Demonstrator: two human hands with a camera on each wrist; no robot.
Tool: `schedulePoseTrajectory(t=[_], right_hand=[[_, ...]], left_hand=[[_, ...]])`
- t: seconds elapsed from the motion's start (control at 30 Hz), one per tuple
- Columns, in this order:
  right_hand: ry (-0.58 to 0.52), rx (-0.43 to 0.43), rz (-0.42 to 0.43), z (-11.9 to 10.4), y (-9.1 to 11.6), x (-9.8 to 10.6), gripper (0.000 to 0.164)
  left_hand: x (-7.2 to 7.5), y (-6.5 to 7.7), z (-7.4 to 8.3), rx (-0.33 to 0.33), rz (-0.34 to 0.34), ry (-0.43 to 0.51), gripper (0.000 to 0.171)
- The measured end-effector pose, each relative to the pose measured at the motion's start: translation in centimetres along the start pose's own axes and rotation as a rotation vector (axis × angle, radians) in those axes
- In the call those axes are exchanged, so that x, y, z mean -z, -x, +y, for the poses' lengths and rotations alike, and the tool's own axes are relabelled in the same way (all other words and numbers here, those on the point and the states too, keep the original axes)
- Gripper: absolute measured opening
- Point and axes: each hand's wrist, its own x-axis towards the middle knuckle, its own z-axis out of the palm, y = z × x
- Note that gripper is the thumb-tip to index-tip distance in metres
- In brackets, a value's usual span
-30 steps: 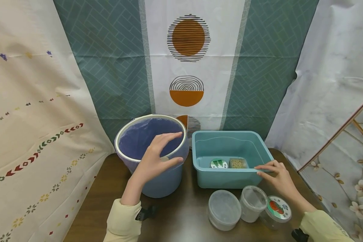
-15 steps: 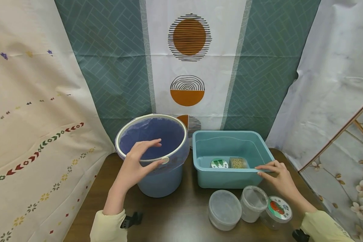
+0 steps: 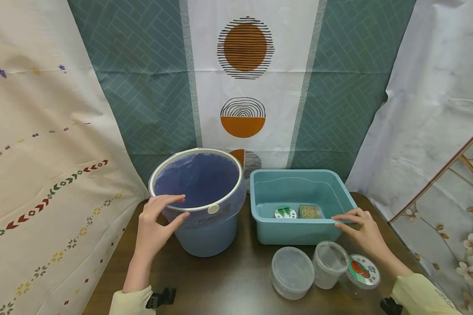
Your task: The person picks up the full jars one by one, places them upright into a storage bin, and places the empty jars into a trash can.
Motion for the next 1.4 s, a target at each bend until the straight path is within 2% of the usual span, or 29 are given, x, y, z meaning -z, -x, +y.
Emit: schedulePoseTrajectory(t=[0.17, 0.33, 0.63, 1.4], right_hand=[[-0.002, 0.003, 0.0, 0.1, -0.2, 0.0, 0.022], [0.001, 0.005, 0.0, 0.1, -0.4, 0.0, 0.023], [0.008, 0.004, 0.004, 0.2, -0.4, 0.0, 0.022], [0.008, -0.003, 0.018, 0.3, 0.0, -0.3, 0.024]], left_hand=[[-0.1, 0.7, -1.0, -0.017, 0.095, 0.049, 0.046], [-0.3, 1.1, -1.5, -0.005, 0.137, 0.085, 0.041], [-0.6, 1.2, -2.3, 0.0, 0.137, 0.03, 0.034], [-1.2, 2.2, -2.6, 0.021, 0.153, 0.013, 0.033]])
